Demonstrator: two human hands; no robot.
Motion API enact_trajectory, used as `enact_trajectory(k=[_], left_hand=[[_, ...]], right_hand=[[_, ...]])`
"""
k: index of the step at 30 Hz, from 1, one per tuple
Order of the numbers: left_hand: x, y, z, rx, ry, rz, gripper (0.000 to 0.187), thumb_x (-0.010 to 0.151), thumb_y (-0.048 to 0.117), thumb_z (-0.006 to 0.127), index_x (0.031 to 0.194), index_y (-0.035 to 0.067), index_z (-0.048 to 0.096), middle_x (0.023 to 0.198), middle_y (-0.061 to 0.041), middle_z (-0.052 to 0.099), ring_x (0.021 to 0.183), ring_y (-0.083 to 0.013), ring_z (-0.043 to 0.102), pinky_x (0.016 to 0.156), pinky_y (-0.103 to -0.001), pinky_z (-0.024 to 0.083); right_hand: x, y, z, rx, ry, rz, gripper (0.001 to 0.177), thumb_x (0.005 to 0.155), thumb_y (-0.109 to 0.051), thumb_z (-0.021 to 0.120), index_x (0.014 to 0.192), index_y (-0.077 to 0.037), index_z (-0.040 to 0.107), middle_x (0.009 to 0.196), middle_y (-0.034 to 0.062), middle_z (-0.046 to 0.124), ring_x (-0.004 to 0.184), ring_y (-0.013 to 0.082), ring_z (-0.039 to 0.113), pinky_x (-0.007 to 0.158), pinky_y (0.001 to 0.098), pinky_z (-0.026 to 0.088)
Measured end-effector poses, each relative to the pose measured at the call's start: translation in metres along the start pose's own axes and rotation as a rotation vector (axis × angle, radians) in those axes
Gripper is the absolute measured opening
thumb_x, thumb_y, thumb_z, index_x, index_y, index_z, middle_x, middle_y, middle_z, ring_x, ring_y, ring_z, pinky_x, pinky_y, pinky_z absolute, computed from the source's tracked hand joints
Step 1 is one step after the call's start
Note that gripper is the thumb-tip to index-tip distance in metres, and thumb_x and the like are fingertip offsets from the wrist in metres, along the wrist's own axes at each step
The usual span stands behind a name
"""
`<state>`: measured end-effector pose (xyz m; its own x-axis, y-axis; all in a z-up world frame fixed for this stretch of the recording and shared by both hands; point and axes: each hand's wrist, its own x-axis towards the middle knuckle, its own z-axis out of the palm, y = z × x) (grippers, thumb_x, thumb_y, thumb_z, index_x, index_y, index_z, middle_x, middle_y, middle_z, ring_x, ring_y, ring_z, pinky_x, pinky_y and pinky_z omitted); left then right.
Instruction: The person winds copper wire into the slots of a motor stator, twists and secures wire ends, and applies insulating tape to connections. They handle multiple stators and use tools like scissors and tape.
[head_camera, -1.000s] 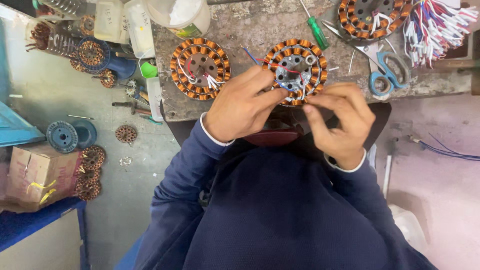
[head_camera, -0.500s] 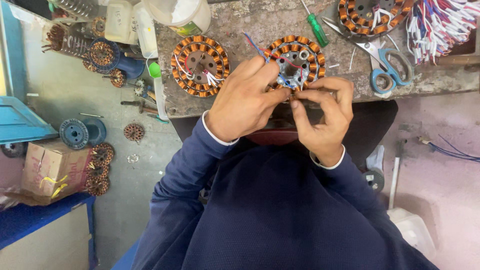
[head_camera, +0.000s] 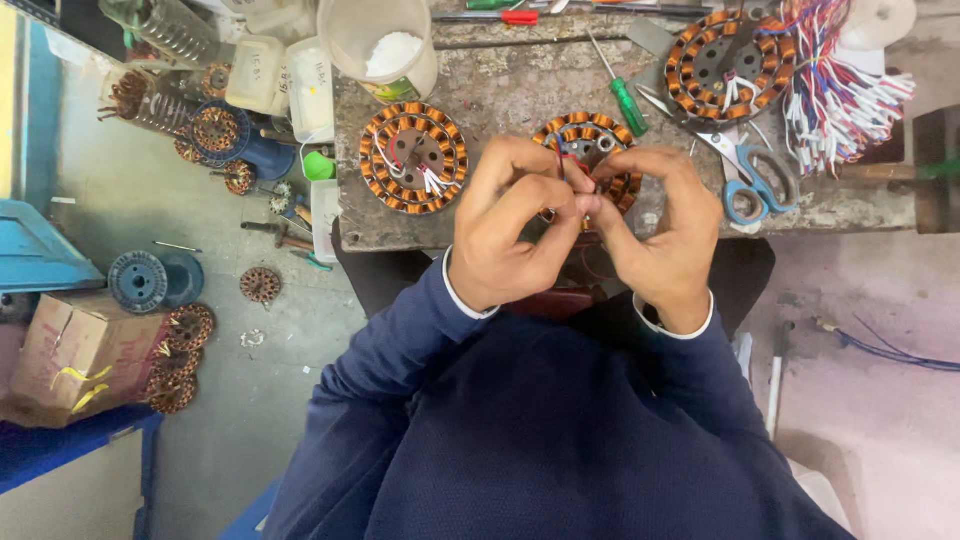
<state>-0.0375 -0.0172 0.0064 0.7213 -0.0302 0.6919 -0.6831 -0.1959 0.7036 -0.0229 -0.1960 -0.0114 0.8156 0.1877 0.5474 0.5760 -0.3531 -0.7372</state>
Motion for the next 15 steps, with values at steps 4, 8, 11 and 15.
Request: enact_trajectory(k=[4,8,11,15], left_hand=[[0.006,0.008,-0.011,-0.036,-0.056,0.025,0.022,0.091,-0.010,0.073,0.097,0.004,0.057,0.109,-0.012,0.057,0.093,-0.0220,0.062,0.084,-0.028,0.052],[0.010,0.014,-0.015,-0.148,-0.112,-0.011,0.023,0.093,-0.008,0.072,0.103,0.004,0.055,0.110,-0.012,0.056,0.096,-0.0192,0.062,0.088,-0.027,0.052],[0.011,0.017,-0.012,-0.222,-0.076,-0.083,0.023,0.097,-0.005,0.072,0.111,0.003,0.055,0.114,-0.012,0.056,0.095,-0.0146,0.062,0.086,-0.025,0.053],[0.007,0.016,-0.002,-0.327,0.029,-0.240,0.026,0.099,-0.001,0.075,0.121,0.001,0.061,0.117,-0.010,0.062,0.092,-0.0097,0.065,0.083,-0.023,0.056]], right_hand=[[0.008,-0.009,0.000,0.012,-0.031,-0.064,0.026,0.090,0.005,0.080,0.112,0.001,0.067,0.102,0.0115,0.069,0.097,0.0242,0.066,0.092,0.0323,0.052],[0.017,-0.011,-0.008,0.059,-0.072,-0.125,0.023,0.088,0.007,0.077,0.109,0.001,0.069,0.106,0.0134,0.067,0.094,0.0218,0.065,0.085,0.0288,0.051],[0.022,-0.016,-0.013,0.050,-0.069,-0.131,0.019,0.089,0.008,0.077,0.105,0.001,0.070,0.107,0.0138,0.066,0.093,0.0206,0.065,0.082,0.0270,0.051],[0.025,-0.025,-0.023,0.007,-0.081,-0.161,0.015,0.093,0.008,0.079,0.104,0.002,0.072,0.104,0.0132,0.067,0.096,0.0207,0.066,0.086,0.0280,0.052]])
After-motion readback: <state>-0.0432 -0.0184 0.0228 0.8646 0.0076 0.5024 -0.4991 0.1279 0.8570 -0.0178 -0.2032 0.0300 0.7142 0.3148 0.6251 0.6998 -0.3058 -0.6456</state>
